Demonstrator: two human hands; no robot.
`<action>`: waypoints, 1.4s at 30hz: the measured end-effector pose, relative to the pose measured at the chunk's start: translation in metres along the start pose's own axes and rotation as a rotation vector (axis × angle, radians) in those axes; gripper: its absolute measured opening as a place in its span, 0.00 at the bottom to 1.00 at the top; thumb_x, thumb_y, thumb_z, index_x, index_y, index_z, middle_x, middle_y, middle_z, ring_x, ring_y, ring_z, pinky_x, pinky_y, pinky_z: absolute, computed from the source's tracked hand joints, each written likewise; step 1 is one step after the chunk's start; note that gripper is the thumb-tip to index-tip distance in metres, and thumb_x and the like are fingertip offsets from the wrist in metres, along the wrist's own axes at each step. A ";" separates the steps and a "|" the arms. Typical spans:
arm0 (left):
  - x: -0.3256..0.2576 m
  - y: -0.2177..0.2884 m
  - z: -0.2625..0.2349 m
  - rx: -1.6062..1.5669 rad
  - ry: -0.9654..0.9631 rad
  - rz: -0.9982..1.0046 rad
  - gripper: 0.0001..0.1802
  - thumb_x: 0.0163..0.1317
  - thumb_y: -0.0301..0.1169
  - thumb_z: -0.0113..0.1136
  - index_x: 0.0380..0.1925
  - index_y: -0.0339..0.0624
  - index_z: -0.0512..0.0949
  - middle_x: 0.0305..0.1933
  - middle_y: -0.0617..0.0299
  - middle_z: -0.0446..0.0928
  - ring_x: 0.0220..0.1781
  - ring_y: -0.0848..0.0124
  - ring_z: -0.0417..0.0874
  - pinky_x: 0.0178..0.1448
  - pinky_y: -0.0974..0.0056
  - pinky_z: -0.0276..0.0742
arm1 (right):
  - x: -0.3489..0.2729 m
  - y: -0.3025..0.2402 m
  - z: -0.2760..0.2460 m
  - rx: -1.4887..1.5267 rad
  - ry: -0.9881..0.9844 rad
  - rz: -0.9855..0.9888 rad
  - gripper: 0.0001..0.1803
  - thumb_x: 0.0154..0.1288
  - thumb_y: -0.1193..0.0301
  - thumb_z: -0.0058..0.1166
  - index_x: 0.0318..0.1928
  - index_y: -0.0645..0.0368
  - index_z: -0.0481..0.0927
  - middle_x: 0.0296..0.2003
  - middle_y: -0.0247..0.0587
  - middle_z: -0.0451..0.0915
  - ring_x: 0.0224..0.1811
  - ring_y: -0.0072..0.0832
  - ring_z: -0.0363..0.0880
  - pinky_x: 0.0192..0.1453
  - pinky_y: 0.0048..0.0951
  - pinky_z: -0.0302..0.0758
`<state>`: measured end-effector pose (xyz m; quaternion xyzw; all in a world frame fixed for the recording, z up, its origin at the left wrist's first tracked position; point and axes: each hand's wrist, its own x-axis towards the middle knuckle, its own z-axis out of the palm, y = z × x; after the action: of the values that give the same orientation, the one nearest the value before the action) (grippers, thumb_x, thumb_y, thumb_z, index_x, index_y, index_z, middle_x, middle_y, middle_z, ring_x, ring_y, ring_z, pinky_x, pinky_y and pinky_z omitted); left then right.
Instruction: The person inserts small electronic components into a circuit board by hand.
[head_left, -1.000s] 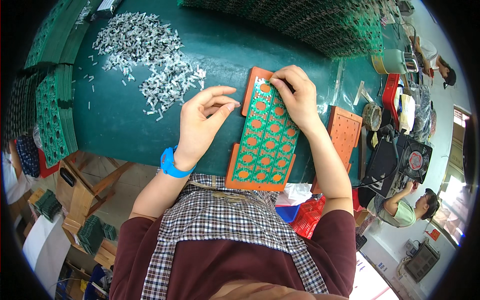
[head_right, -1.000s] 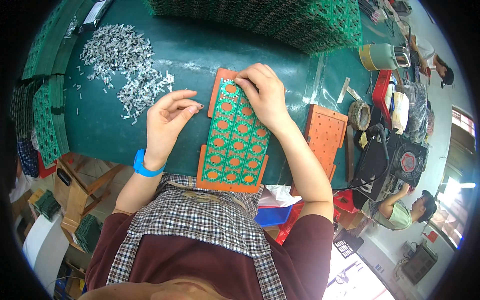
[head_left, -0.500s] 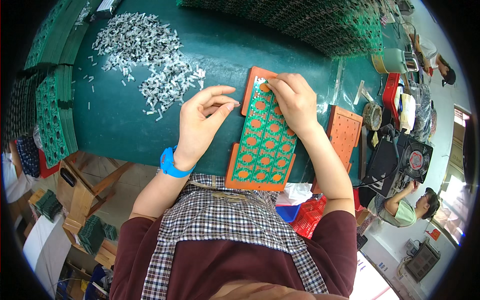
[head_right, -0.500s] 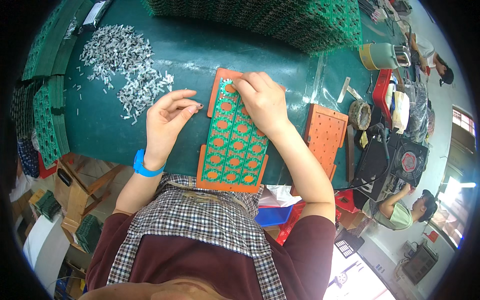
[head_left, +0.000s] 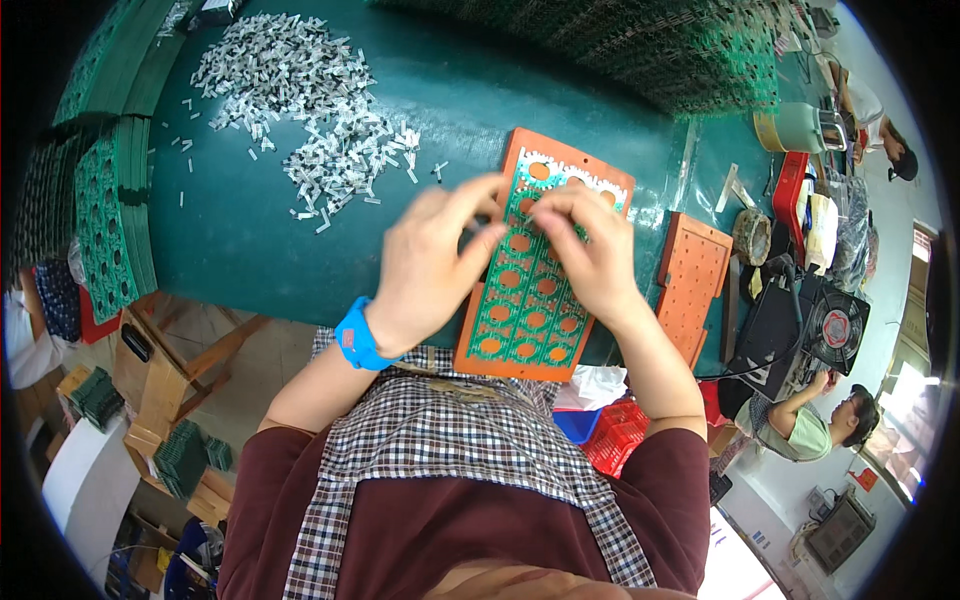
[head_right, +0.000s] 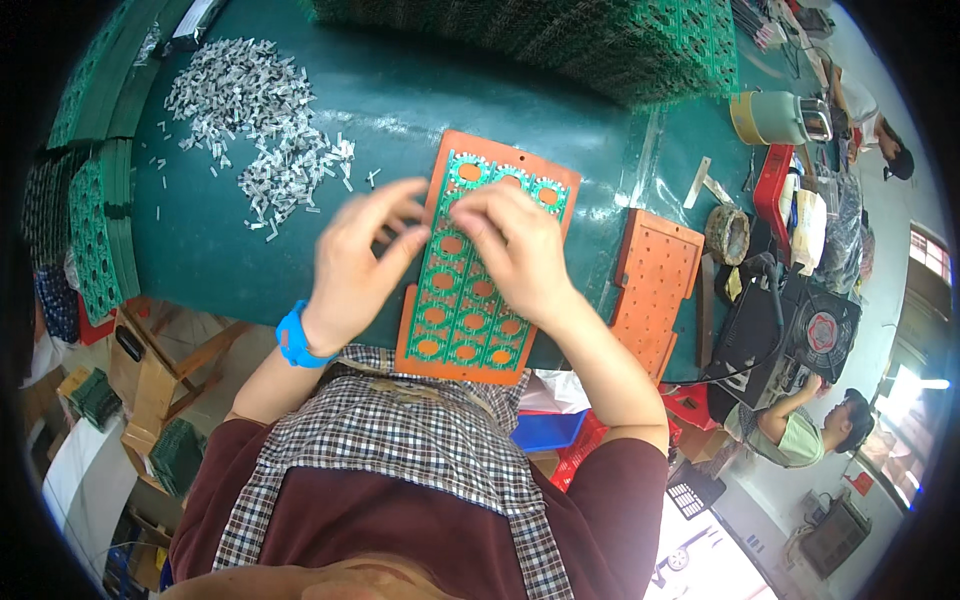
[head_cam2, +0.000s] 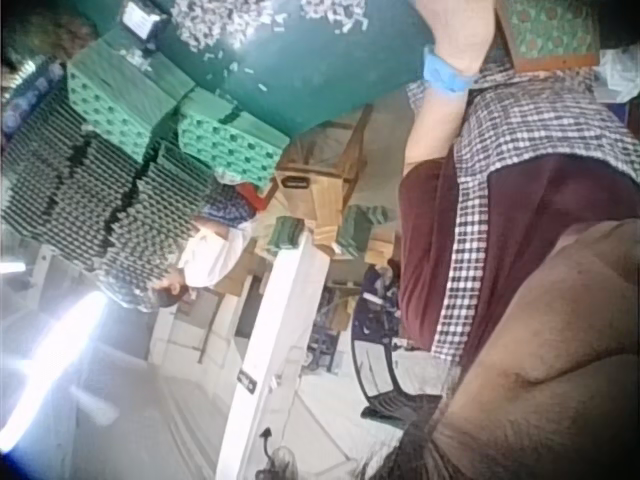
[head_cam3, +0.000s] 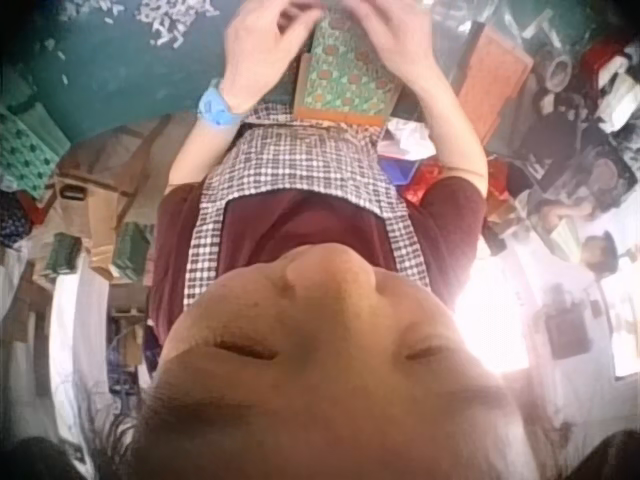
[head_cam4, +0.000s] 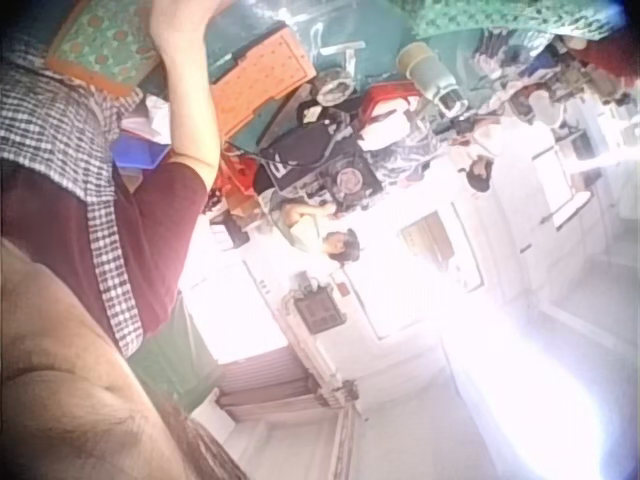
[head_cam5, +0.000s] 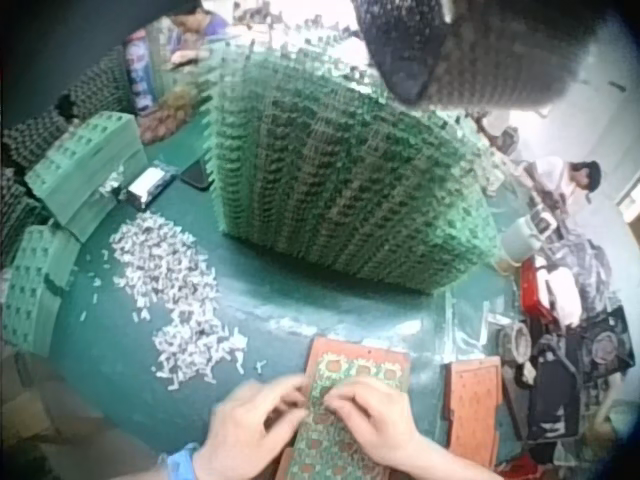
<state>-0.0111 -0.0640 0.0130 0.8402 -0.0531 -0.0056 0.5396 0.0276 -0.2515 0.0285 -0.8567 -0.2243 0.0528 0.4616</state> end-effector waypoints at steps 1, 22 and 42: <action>0.005 -0.004 -0.003 0.364 0.146 0.127 0.20 0.53 0.28 0.66 0.48 0.42 0.76 0.39 0.60 0.77 0.43 0.60 0.76 0.47 0.58 0.72 | 0.003 0.002 -0.003 -0.108 0.024 0.020 0.04 0.59 0.77 0.56 0.36 0.63 0.79 0.31 0.44 0.79 0.36 0.39 0.79 0.40 0.34 0.75; 0.016 -0.017 -0.023 -0.398 -0.004 -0.197 0.06 0.61 0.21 0.58 0.38 0.34 0.80 0.37 0.61 0.81 0.38 0.76 0.80 0.45 0.70 0.76 | 0.014 0.021 0.000 -0.341 0.022 -0.064 0.05 0.57 0.76 0.59 0.34 0.61 0.77 0.35 0.37 0.78 0.39 0.37 0.79 0.41 0.34 0.76; -0.003 -0.025 -0.009 -0.844 -0.125 -0.325 0.07 0.61 0.20 0.59 0.40 0.30 0.80 0.37 0.53 0.83 0.40 0.68 0.85 0.48 0.67 0.81 | 0.015 0.026 -0.002 -0.299 0.011 -0.071 0.05 0.59 0.74 0.59 0.35 0.61 0.77 0.34 0.39 0.78 0.37 0.36 0.80 0.39 0.33 0.76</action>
<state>-0.0114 -0.0456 -0.0057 0.5424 0.0538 -0.1620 0.8226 0.0498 -0.2588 0.0103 -0.9076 -0.2575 -0.0024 0.3315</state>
